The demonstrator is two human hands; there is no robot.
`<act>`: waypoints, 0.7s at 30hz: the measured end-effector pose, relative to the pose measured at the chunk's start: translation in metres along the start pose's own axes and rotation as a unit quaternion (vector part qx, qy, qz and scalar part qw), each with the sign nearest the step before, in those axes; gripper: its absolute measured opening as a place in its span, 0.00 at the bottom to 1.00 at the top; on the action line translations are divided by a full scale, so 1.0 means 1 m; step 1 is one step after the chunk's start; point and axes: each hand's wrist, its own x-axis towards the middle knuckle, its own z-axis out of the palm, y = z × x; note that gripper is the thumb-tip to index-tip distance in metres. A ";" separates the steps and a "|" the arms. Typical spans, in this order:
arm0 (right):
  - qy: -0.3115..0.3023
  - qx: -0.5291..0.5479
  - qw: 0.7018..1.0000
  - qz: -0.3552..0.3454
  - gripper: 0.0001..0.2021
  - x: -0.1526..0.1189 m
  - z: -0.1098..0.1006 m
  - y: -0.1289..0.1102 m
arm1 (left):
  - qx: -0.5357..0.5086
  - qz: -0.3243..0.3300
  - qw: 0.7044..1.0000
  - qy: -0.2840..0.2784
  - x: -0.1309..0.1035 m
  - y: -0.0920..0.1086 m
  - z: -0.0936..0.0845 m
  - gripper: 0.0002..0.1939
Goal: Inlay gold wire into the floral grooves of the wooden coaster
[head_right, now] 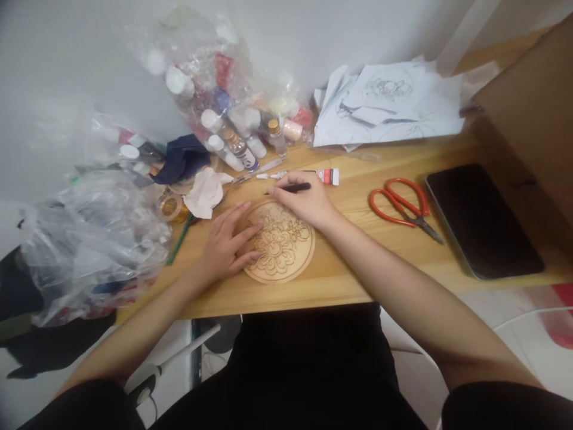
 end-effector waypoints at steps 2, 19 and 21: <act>0.001 0.003 1.000 0.006 0.12 0.000 0.000 -0.001 | 0.000 -0.005 1.000 -0.002 0.000 0.000 0.000 0.24; 0.005 0.008 1.000 0.001 0.15 -0.002 -0.004 -0.003 | -0.545 -0.392 0.733 0.109 0.039 -0.005 -0.024 0.12; 0.009 0.009 1.000 0.003 0.16 -0.002 -0.003 -0.004 | -0.601 -0.404 0.681 0.110 0.048 -0.009 -0.018 0.15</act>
